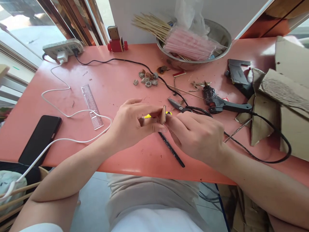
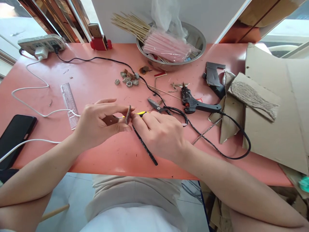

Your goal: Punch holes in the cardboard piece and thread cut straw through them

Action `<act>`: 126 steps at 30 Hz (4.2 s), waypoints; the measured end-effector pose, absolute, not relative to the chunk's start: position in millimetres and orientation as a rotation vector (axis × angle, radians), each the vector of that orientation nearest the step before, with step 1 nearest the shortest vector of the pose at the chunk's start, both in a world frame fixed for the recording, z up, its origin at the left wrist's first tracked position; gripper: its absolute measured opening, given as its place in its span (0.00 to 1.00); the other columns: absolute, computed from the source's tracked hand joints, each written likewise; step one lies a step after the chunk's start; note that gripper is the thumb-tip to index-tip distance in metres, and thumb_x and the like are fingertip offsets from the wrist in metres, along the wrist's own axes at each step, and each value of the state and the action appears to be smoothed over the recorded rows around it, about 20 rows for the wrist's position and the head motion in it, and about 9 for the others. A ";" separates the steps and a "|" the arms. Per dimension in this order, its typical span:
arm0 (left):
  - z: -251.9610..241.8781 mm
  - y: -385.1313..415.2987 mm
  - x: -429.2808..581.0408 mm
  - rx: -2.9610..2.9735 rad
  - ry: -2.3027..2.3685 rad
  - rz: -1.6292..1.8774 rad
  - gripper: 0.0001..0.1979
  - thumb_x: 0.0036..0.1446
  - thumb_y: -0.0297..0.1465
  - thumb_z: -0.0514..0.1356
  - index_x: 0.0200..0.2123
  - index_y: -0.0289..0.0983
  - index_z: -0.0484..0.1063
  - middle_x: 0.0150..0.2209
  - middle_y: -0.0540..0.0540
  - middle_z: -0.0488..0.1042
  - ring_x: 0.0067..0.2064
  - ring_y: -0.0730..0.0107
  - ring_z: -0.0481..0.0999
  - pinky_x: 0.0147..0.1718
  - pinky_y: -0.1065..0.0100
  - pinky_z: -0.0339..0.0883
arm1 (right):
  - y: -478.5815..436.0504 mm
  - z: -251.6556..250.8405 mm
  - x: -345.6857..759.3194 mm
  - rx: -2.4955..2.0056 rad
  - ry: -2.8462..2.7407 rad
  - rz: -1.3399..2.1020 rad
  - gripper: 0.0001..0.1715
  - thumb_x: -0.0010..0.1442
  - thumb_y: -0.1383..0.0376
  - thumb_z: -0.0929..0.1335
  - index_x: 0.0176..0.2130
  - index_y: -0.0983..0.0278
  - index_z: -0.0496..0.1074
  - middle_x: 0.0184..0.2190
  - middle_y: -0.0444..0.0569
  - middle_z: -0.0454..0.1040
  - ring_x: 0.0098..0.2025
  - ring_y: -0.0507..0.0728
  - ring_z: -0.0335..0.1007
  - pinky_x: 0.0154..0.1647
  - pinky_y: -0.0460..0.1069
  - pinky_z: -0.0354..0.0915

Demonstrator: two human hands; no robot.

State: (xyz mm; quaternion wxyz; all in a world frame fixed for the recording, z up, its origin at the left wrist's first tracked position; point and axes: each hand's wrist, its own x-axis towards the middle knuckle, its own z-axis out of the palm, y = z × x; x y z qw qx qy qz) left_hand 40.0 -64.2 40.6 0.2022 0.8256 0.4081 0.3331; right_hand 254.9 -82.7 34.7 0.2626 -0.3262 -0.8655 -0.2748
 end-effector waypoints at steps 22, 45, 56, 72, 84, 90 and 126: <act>33.2 -57.4 21.0 2.613 0.944 0.969 0.10 0.69 0.40 0.69 0.51 0.49 0.85 0.40 0.49 0.89 0.42 0.64 0.89 0.67 0.54 0.67 | -77.5 56.3 271.0 -1.131 -2.745 0.180 0.14 0.68 0.74 0.62 0.39 0.64 0.76 0.22 0.46 0.74 0.23 0.55 0.67 0.26 0.47 0.50; 35.5 -57.4 23.4 2.571 0.966 0.933 0.10 0.67 0.40 0.69 0.51 0.52 0.86 0.41 0.50 0.90 0.43 0.62 0.89 0.70 0.49 0.64 | -94.7 57.5 262.3 -1.154 -2.793 0.080 0.16 0.64 0.77 0.60 0.39 0.67 0.76 0.17 0.45 0.69 0.19 0.54 0.60 0.22 0.50 0.44; 38.0 -58.1 25.3 2.541 1.000 0.891 0.13 0.65 0.44 0.71 0.52 0.51 0.85 0.39 0.50 0.89 0.41 0.63 0.89 0.72 0.49 0.60 | -86.0 67.9 272.9 -1.194 -2.729 0.084 0.18 0.75 0.67 0.60 0.39 0.63 0.76 0.19 0.45 0.73 0.20 0.54 0.65 0.23 0.48 0.48; 39.5 -60.6 25.3 2.548 0.922 0.855 0.12 0.69 0.45 0.68 0.54 0.55 0.84 0.41 0.51 0.89 0.43 0.63 0.89 0.74 0.45 0.57 | -88.9 54.2 263.8 -1.047 -2.570 0.224 0.20 0.73 0.71 0.58 0.39 0.63 0.76 0.20 0.44 0.71 0.21 0.54 0.61 0.25 0.48 0.53; 13.9 -13.5 2.4 1.845 0.759 0.983 0.45 0.51 0.61 0.74 0.64 0.38 0.79 0.52 0.34 0.87 0.54 0.50 0.88 0.53 0.59 0.82 | -74.1 68.1 276.2 -1.193 -2.437 0.327 0.18 0.75 0.67 0.58 0.41 0.60 0.76 0.19 0.41 0.68 0.16 0.54 0.57 0.24 0.50 0.52; 14.7 -27.9 9.4 1.823 0.780 1.030 0.42 0.57 0.56 0.74 0.66 0.38 0.77 0.55 0.35 0.86 0.54 0.53 0.88 0.50 0.64 0.84 | -78.4 63.9 275.3 -1.215 -2.514 0.205 0.17 0.72 0.70 0.60 0.38 0.61 0.76 0.21 0.44 0.71 0.20 0.56 0.62 0.24 0.50 0.51; 25.7 -47.6 11.1 1.900 0.747 0.998 0.20 0.64 0.38 0.74 0.59 0.47 0.84 0.49 0.45 0.89 0.44 0.57 0.91 0.45 0.65 0.86 | -87.2 53.9 278.2 -0.974 -2.559 -0.246 0.17 0.70 0.77 0.62 0.41 0.66 0.78 0.26 0.48 0.76 0.28 0.55 0.72 0.25 0.48 0.58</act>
